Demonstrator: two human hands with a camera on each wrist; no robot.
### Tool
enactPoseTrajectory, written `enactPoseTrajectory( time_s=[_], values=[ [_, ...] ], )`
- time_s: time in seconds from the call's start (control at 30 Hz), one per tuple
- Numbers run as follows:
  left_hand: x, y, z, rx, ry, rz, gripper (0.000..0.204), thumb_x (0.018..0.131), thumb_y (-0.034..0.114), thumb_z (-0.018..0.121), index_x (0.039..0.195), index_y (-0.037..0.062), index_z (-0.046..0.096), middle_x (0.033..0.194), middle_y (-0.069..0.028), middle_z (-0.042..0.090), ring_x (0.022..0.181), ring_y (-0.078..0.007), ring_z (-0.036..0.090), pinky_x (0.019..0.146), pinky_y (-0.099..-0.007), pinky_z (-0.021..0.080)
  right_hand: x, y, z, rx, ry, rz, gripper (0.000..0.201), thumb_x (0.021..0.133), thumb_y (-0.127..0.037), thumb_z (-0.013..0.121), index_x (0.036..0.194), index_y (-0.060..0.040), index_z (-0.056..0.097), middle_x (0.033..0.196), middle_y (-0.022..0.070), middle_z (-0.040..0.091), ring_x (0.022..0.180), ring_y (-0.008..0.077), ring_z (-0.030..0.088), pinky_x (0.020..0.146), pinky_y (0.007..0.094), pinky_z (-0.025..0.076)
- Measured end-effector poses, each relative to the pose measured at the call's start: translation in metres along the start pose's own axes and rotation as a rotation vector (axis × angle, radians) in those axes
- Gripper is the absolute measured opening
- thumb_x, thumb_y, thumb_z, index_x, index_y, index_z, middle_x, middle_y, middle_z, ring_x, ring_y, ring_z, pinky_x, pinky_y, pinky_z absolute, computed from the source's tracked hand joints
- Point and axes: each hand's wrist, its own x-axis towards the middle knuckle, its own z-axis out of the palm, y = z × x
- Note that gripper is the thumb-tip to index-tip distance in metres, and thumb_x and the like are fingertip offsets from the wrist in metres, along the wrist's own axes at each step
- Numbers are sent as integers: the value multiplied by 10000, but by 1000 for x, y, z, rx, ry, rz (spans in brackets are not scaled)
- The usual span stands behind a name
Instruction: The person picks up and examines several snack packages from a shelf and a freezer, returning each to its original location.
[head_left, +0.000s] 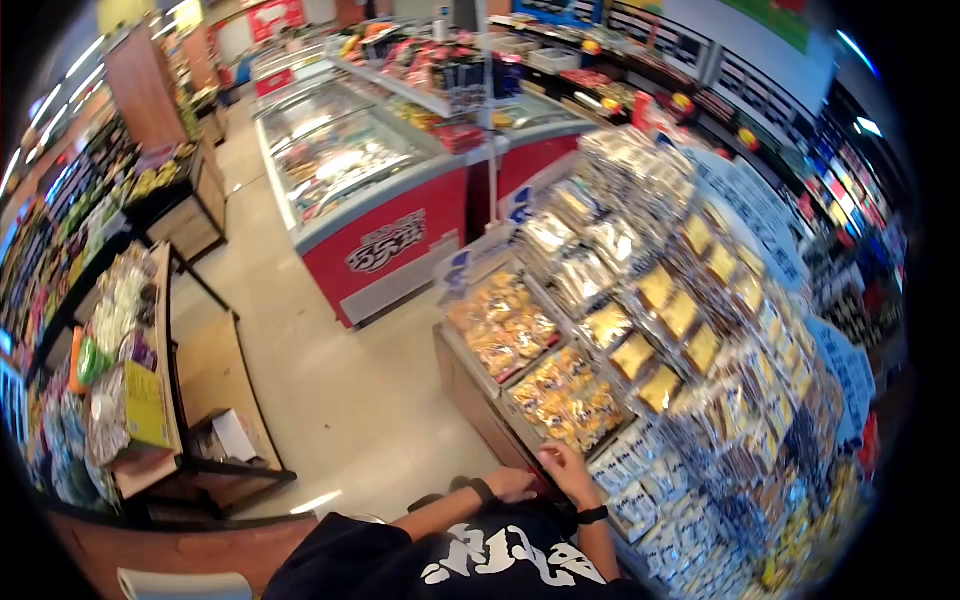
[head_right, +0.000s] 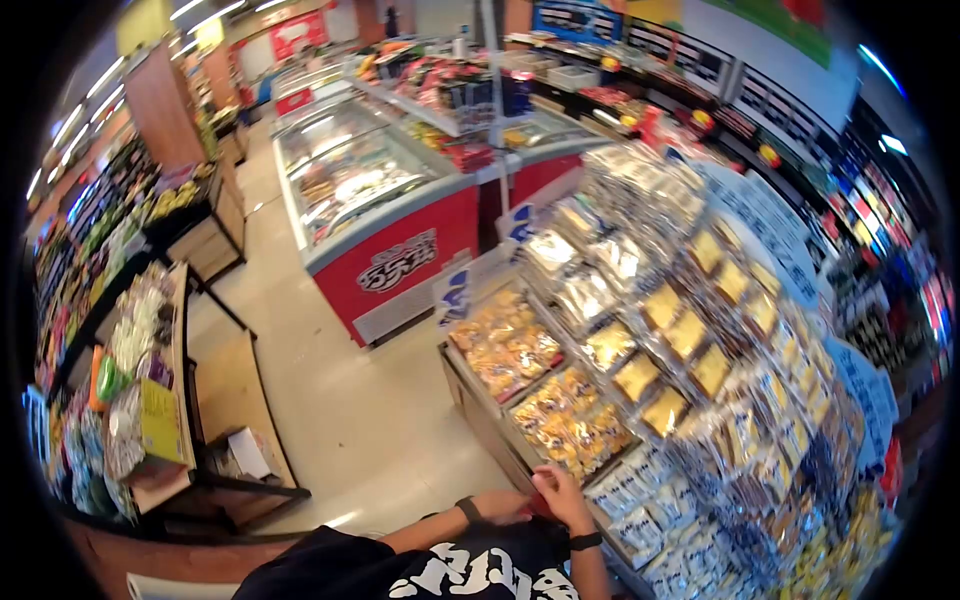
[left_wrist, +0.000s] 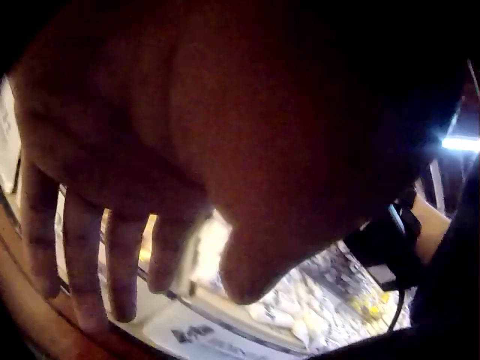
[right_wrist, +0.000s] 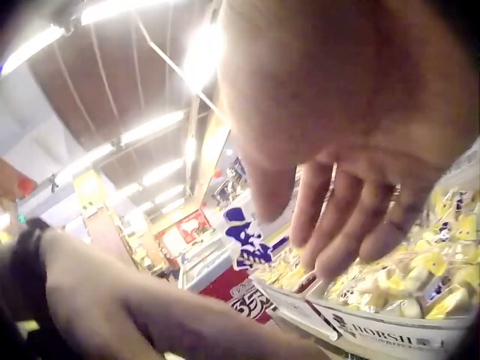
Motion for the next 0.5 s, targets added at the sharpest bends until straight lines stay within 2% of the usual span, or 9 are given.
enactPoseTrajectory(
  time_s=[0.03, 0.1, 0.13, 0.23, 0.3, 0.33, 0.43, 0.47, 0.5],
  values=[
    [-3, -9, -2, -68, 64, -31, 421, 972, 386, 534, 1165, 16, 584, 1059, -236, 663, 958, -401, 646, 853, -482, 507, 11, 0, 12, -27, -181, 93, 291, 981, -261, 608, 1147, -28, 658, 1002, 74, 692, 861, 153, 635, 780, 288, 501],
    [-15, -26, -9, -197, 185, -100, 425, 970, 390, 539, 1145, 6, 597, 1063, -240, 662, 940, -411, 643, 860, -489, 501, 32, -5, 32, -108, -389, 93, 357, 1001, -322, 568, 1168, -16, 647, 1006, 94, 692, 919, 179, 642, 818, 304, 502],
    [-35, -22, -30, -205, 147, -174, 405, 974, 379, 539, 1122, 11, 617, 1078, -234, 657, 958, -406, 632, 877, -484, 492, 42, -17, 40, -118, -432, 83, 369, 1007, -330, 557, 1175, -13, 645, 1013, 100, 693, 933, 185, 641, 830, 307, 501],
    [-72, -45, -52, -296, 295, -134, 385, 981, 360, 534, 1124, 12, 617, 1074, -236, 650, 998, -400, 620, 894, -469, 487, 82, -38, 61, -131, -539, 45, 395, 1010, -354, 539, 1165, -8, 649, 1017, 126, 699, 950, 222, 649, 840, 329, 501],
    [-79, -66, -47, -306, 451, -144, 381, 989, 355, 522, 1109, 5, 614, 1092, -230, 624, 1022, -388, 599, 910, -455, 479, 109, -29, 82, -99, -593, 40, 403, 995, -374, 550, 1118, -8, 667, 994, 158, 708, 930, 270, 671, 813, 360, 508],
    [-85, -72, -49, -289, 537, -180, 381, 990, 353, 521, 1104, 2, 612, 1094, -227, 617, 1017, -388, 596, 909, -455, 479, 124, -30, 89, -216, -654, 20, 441, 1005, -413, 520, 1128, -17, 669, 1012, 166, 707, 968, 283, 667, 861, 358, 497],
    [-117, -76, -77, -356, 656, -285, 380, 997, 358, 515, 1060, -4, 614, 1095, -203, 594, 994, -378, 588, 892, -437, 478, 166, -34, 127, -69, -838, 66, 477, 1013, -443, 494, 1126, -14, 668, 1023, 164, 711, 983, 275, 662, 874, 362, 490],
    [-127, -83, -83, -401, 670, -313, 381, 998, 361, 515, 1051, -4, 615, 1087, -199, 593, 989, -373, 589, 885, -431, 478, 182, -42, 138, -134, -905, -8, 493, 1023, -451, 481, 1048, 3, 671, 937, 124, 711, 876, 223, 653, 802, 338, 499],
    [-136, -90, -91, -444, 683, -339, 383, 999, 363, 516, 1042, -3, 616, 1078, -195, 592, 984, -368, 591, 879, -425, 478, 200, -47, 150, -85, -1000, 29, 488, 1025, -451, 478, 1015, 0, 665, 899, 104, 697, 839, 201, 636, 775, 324, 494]
  ],
)
